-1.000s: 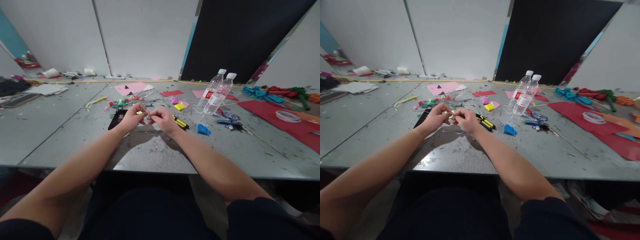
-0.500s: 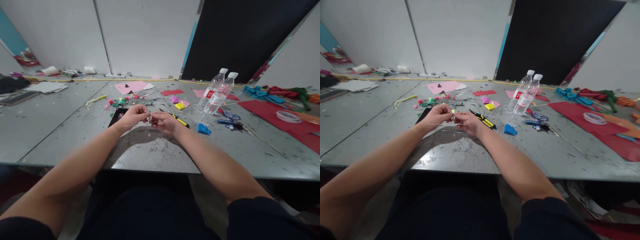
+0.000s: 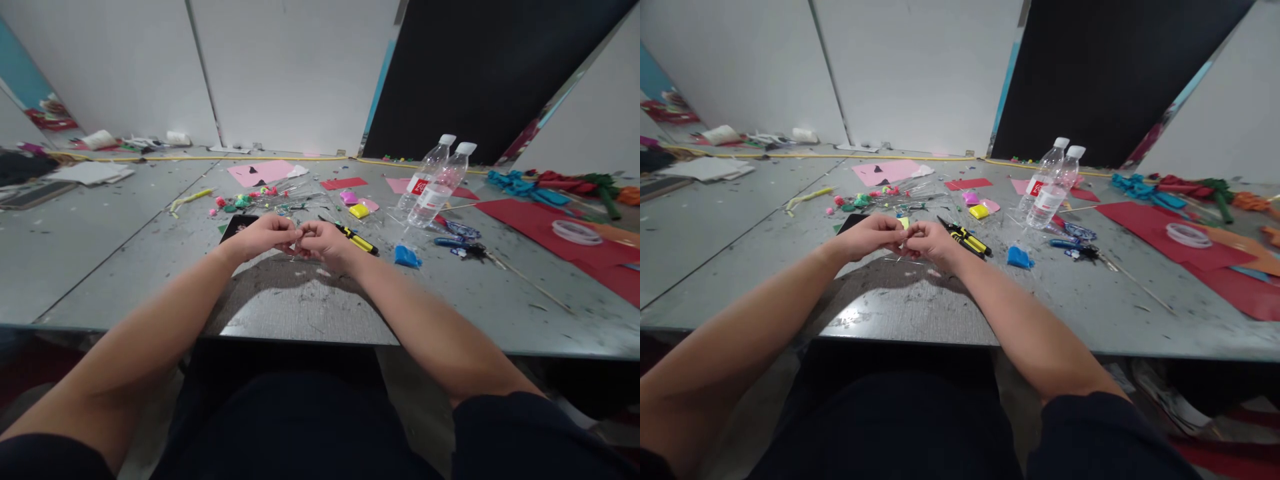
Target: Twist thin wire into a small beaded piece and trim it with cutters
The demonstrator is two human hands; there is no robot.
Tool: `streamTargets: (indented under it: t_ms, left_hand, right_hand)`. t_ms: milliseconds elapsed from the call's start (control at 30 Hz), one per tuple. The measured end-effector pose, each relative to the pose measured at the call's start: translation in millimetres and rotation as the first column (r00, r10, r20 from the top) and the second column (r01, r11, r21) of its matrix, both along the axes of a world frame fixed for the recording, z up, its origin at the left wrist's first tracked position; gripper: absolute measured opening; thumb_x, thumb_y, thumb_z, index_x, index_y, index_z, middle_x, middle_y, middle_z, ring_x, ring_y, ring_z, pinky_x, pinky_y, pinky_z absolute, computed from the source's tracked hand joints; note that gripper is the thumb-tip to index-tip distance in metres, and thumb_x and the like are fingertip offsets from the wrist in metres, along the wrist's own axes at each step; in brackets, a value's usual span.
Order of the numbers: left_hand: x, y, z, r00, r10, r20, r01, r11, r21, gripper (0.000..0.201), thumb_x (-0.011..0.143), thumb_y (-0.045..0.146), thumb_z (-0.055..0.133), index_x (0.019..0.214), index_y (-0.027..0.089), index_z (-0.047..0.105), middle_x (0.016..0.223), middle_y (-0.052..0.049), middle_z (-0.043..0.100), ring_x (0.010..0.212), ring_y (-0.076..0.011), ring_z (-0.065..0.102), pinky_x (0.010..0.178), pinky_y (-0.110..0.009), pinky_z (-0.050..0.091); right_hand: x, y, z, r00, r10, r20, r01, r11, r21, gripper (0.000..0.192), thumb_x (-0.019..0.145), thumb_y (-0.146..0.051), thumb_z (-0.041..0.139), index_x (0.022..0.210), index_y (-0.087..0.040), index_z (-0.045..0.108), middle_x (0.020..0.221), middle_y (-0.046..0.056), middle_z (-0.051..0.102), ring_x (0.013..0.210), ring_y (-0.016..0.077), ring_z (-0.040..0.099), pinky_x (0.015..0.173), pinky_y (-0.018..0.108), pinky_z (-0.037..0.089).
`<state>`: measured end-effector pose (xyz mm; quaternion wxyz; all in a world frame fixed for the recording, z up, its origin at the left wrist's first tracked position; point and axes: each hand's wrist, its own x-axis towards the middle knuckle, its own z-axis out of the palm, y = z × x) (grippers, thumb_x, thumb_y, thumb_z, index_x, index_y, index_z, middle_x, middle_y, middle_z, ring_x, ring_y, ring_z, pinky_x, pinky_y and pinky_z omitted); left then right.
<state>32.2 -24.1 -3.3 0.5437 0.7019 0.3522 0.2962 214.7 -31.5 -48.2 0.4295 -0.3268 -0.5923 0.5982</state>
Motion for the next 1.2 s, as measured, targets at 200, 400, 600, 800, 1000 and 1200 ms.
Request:
streamTargets:
  t_ms: [200, 400, 600, 800, 1000, 1200]
  left_hand:
    - [2.3, 2.4, -4.4, 0.998, 0.039, -0.054, -0.034, 0.996, 0.081, 0.023, 0.074, 0.02, 0.08, 0.058, 0.017, 0.064, 0.06, -0.002, 0.064, 0.059, -0.0124, 0.065, 0.06, -0.025, 0.057]
    - [5.2, 3.2, -6.5, 0.998, 0.057, -0.032, -0.054, 0.995, 0.079, 0.025, 0.072, 0.025, 0.08, 0.06, 0.017, 0.061, 0.063, 0.001, 0.062, 0.062, -0.011, 0.062, 0.066, -0.027, 0.059]
    - [6.9, 6.8, -8.4, 0.994, 0.095, 0.05, -0.101, 0.985, 0.138, 0.03, 0.078, 0.03, 0.08, 0.061, 0.016, 0.059, 0.061, 0.0, 0.059, 0.059, -0.0087, 0.055, 0.057, -0.021, 0.046]
    - [10.8, 4.2, -6.0, 0.982, 0.135, 0.133, -0.135, 0.991, -0.013, 0.035, 0.084, 0.031, 0.075, 0.061, 0.018, 0.053, 0.052, 0.005, 0.042, 0.051, -0.0071, 0.042, 0.06, -0.024, 0.048]
    - [9.5, -2.1, 1.5, 0.984, 0.116, 0.135, -0.108, 0.992, -0.069, 0.043, 0.084, 0.034, 0.077, 0.058, 0.02, 0.046, 0.053, 0.008, 0.032, 0.046, -0.0055, 0.032, 0.062, -0.028, 0.054]
    - [7.2, 1.1, -0.9, 0.979, 0.128, 0.162, -0.115, 0.99, -0.085, 0.039, 0.077, 0.036, 0.082, 0.061, 0.019, 0.05, 0.05, 0.009, 0.036, 0.045, -0.0044, 0.035, 0.064, -0.027, 0.058]
  right_hand:
    - [2.9, -1.4, 8.3, 0.928, -0.231, 0.291, 0.076, 0.885, 0.459, 0.017, 0.064, -0.022, 0.064, 0.079, -0.021, 0.058, 0.061, -0.006, 0.055, 0.059, 0.0117, 0.048, 0.059, 0.026, 0.037]
    - [2.3, -2.5, 17.0, 0.797, -0.444, 0.41, 0.071, 0.742, 0.666, 0.015, 0.064, -0.017, 0.063, 0.06, -0.021, 0.049, 0.058, -0.004, 0.051, 0.062, 0.0134, 0.046, 0.061, 0.028, 0.035]
    - [-6.3, 6.3, 2.1, 0.951, -0.25, 0.18, 0.214, 0.956, 0.199, 0.008, 0.067, -0.018, 0.06, 0.074, -0.02, 0.057, 0.065, -0.003, 0.065, 0.06, 0.0125, 0.058, 0.059, 0.025, 0.046]
    - [-3.2, 13.4, -0.8, 0.974, -0.205, 0.093, 0.168, 0.938, 0.302, 0.007, 0.075, -0.023, 0.057, 0.081, -0.022, 0.054, 0.064, -0.006, 0.057, 0.052, 0.0096, 0.047, 0.054, 0.023, 0.039]
    - [11.0, 7.8, 9.6, 0.895, -0.345, 0.284, 0.074, 0.74, 0.668, 0.007, 0.086, -0.023, 0.053, 0.091, -0.023, 0.058, 0.066, -0.004, 0.05, 0.067, 0.0157, 0.049, 0.071, 0.03, 0.042]
    - [5.4, 11.6, 3.9, 0.882, -0.433, 0.186, 0.263, 0.779, 0.569, 0.009, 0.078, -0.022, 0.066, 0.085, -0.022, 0.059, 0.071, -0.003, 0.055, 0.07, 0.0158, 0.053, 0.076, 0.033, 0.047]
